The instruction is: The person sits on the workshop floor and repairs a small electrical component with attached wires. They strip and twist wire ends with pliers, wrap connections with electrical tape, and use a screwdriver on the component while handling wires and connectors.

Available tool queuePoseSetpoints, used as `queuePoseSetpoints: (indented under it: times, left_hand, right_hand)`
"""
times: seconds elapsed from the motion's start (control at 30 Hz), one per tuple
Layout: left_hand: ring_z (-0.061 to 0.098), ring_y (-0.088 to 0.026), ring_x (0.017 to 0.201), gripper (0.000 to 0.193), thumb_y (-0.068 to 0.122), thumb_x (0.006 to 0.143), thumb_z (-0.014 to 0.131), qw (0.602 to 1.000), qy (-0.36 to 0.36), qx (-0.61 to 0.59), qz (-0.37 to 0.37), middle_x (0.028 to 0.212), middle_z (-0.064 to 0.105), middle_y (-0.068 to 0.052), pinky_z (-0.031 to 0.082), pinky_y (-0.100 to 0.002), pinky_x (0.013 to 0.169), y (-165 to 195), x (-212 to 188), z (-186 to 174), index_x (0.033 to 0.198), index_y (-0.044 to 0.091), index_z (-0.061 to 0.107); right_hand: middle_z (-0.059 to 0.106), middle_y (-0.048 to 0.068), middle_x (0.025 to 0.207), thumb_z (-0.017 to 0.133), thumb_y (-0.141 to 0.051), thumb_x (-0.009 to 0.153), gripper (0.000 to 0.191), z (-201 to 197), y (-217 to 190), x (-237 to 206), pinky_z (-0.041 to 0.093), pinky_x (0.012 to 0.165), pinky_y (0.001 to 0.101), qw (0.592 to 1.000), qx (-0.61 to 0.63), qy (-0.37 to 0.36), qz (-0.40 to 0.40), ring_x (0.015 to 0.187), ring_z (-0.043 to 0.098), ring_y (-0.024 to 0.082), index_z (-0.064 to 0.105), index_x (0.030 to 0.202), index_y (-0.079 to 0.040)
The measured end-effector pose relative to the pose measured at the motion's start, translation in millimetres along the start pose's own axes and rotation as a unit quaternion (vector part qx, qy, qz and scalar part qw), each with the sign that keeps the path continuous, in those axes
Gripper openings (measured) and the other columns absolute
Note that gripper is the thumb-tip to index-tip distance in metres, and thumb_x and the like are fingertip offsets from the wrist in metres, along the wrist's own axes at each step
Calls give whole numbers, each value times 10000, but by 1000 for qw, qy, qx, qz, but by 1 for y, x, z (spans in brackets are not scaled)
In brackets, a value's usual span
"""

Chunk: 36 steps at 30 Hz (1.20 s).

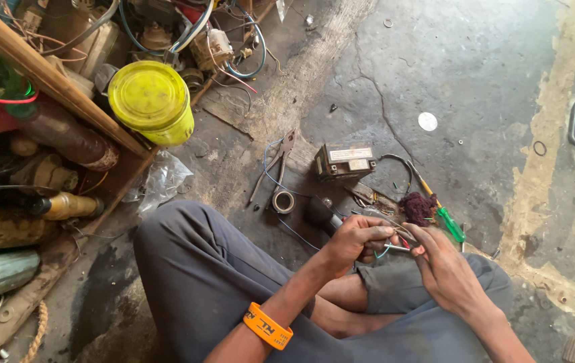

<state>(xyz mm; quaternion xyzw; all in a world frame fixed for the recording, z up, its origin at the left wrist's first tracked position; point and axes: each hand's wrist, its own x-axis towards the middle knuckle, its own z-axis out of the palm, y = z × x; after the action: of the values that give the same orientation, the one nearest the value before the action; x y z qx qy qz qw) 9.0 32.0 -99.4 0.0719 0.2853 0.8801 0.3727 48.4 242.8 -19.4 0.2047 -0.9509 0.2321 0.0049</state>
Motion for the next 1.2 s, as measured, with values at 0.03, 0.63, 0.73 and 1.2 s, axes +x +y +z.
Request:
queuePoseSetpoints:
  times: [0.03,0.63,0.73,1.2]
  left_hand:
    - [325,35,493,221,201,1055,606,999,-21,-25,-8,637,489,141,231,-184,436,0,0,-1,930,80,742]
    - [696,-294,737,217,201,946,640,799,147,553,188,821,717,-183,538,-424,652,6,2,14,953,13,749]
    - [658,-150,678,248,220,956,629,849,118,489,160,787,725,-146,524,-356,644,8,3,15,977,4,750]
    - [703,-271,643,215,185,881,651,805,150,552,157,766,713,-181,532,-398,627,9,-5,26,991,50,777]
  right_hand:
    - [641,195,1121,610,-40,862,495,0,3,0,517,839,439,1000,-13,-1,-5,1021,638,391,524,1350,-49]
    - [696,58,1073,518,-139,986,400,16,11,-23,550,757,301,877,371,-151,267,839,628,144,490,1384,-110]
    - [706,56,1120,523,-135,976,466,17,1,-20,556,800,306,897,354,-113,238,926,640,150,488,1441,-107]
    - [733,57,914,542,-159,970,611,19,-22,-16,569,681,309,918,240,-137,283,733,644,165,390,1561,-160]
